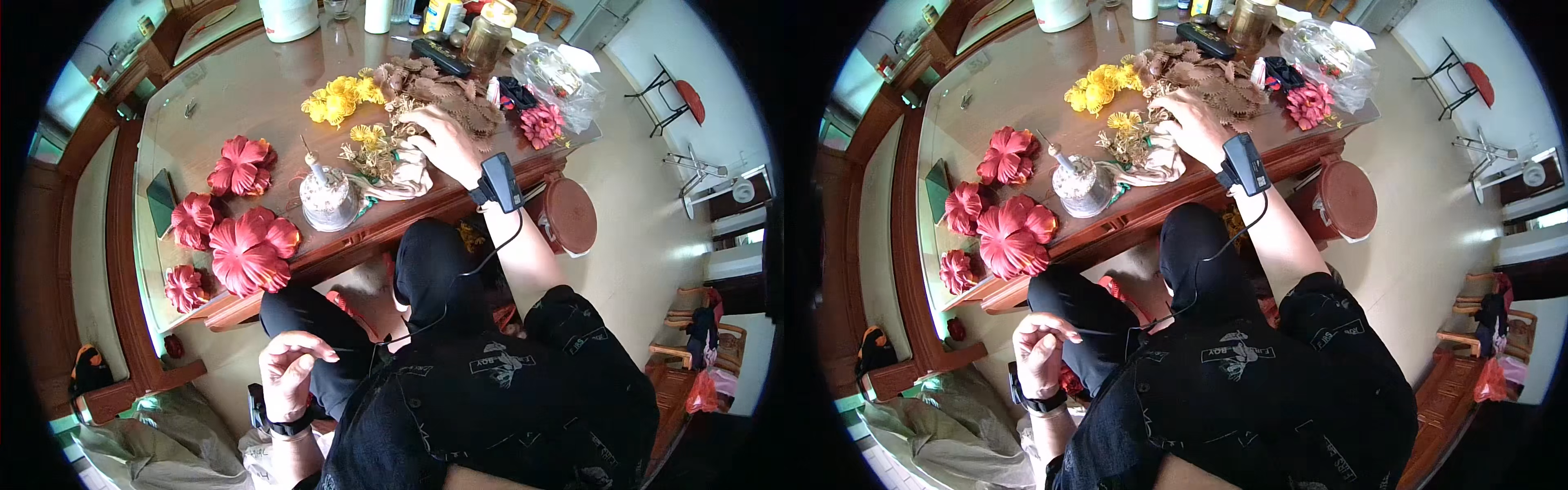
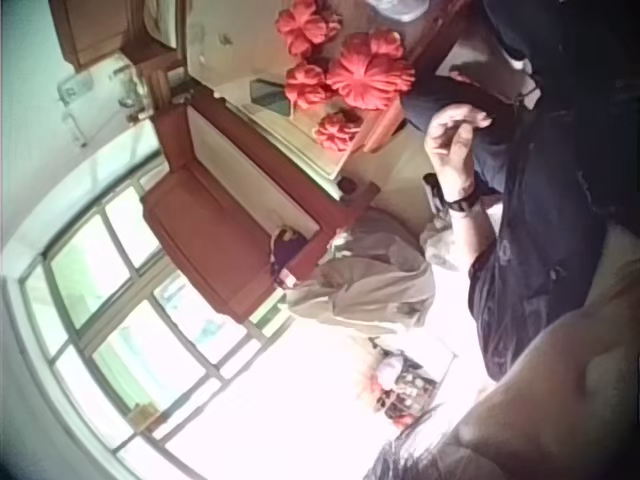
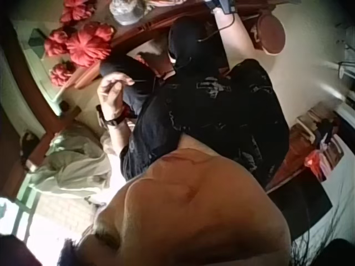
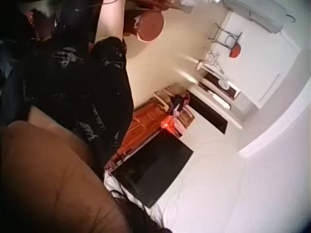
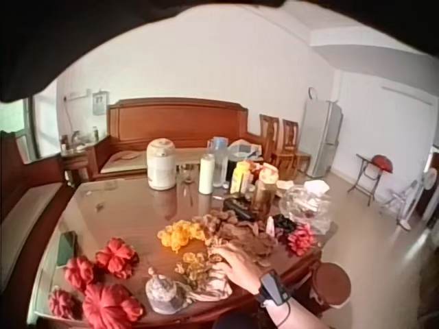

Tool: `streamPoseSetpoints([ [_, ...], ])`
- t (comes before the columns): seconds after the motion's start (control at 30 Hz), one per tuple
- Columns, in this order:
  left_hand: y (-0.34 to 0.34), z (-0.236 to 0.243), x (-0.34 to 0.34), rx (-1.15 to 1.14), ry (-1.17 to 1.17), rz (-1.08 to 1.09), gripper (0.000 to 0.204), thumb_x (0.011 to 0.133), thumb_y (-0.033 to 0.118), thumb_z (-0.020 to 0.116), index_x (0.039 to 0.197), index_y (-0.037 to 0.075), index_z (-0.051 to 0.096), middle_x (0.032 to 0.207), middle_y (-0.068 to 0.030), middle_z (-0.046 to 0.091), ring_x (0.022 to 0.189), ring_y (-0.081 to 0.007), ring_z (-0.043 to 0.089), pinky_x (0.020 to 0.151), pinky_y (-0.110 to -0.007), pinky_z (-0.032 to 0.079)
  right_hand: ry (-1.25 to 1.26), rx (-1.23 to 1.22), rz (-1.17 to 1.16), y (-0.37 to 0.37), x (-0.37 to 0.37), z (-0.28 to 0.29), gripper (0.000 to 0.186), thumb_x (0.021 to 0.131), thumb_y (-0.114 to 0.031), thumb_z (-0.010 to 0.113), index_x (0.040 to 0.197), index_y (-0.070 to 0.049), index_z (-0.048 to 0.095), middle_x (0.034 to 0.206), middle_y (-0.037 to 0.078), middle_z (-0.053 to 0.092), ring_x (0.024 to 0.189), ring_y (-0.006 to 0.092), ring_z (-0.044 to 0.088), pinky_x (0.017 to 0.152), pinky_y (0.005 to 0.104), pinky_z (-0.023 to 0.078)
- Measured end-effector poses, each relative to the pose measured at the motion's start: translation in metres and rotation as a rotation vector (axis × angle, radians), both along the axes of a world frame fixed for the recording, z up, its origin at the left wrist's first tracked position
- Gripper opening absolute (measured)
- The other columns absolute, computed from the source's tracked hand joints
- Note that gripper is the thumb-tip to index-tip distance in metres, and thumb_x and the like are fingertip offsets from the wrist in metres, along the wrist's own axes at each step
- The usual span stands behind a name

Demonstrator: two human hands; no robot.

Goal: Assemble decorative fabric flowers using a glue gun.

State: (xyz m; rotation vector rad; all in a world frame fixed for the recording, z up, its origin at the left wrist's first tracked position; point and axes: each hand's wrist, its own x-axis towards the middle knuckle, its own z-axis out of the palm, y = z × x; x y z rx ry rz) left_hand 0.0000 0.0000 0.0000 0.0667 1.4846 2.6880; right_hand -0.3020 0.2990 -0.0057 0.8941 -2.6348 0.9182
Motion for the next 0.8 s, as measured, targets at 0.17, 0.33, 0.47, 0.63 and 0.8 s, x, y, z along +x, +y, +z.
streamPoseSetpoints([
  [0.17, 0.030, -0.005, -0.005, 0.034, -0.065, -0.032, 0.026, 0.086, 0.013, 0.066, 0.103, -0.006, 0.061, 0.094, -0.0177, 0.066, 0.084, -0.0243, 0.066, 0.080, -0.036, 0.054, 0.109, 0.044, 0.072, -0.008, 0.006, -0.007, 0.030, 0.083, -0.016, 0.062, 0.111, -0.005, 0.061, 0.114, 0.011, 0.058, 0.104, 0.0312, 0.057, 0.092, 0.0398, 0.045],
  [0.33, 0.050, -0.019, -0.002, 0.023, -0.069, -0.097, 0.026, 0.086, 0.012, 0.066, 0.105, -0.006, 0.062, 0.097, -0.0156, 0.067, 0.088, -0.0220, 0.066, 0.085, -0.035, 0.052, 0.319, 0.472, 0.002, -0.019, 0.000, -0.011, 0.022, 0.081, -0.022, 0.063, 0.099, -0.008, 0.066, 0.112, 0.006, 0.057, 0.111, 0.0240, 0.048, 0.098, 0.0400, 0.033],
  [0.47, 0.043, -0.027, -0.003, 0.005, -0.129, -0.115, 0.026, 0.086, 0.011, 0.066, 0.106, -0.006, 0.062, 0.098, -0.0160, 0.067, 0.089, -0.0211, 0.066, 0.086, -0.033, 0.052, 0.273, 0.353, 0.005, -0.019, -0.004, -0.008, 0.016, 0.082, -0.018, 0.063, 0.092, -0.006, 0.063, 0.109, 0.008, 0.057, 0.107, 0.0255, 0.051, 0.096, 0.0405, 0.036],
  [0.63, 0.026, -0.038, -0.003, -0.022, -0.159, -0.059, 0.025, 0.087, 0.009, 0.064, 0.106, -0.006, 0.061, 0.096, -0.0158, 0.068, 0.087, -0.0207, 0.065, 0.084, -0.032, 0.051, 0.218, 0.001, -0.008, -0.024, 0.003, 0.005, 0.018, 0.083, -0.015, 0.064, 0.098, -0.005, 0.060, 0.099, 0.011, 0.061, 0.095, 0.0303, 0.058, 0.083, 0.0394, 0.046],
  [0.8, 0.019, -0.033, -0.012, -0.070, -0.145, -0.006, 0.021, 0.087, 0.007, 0.060, 0.104, -0.005, 0.060, 0.093, -0.0169, 0.067, 0.084, -0.0219, 0.065, 0.080, -0.033, 0.052, 0.016, -0.185, -0.071, -0.023, 0.012, 0.008, 0.018, 0.085, -0.014, 0.065, 0.099, -0.005, 0.061, 0.093, 0.011, 0.066, 0.088, 0.0269, 0.064, 0.079, 0.0352, 0.049],
])
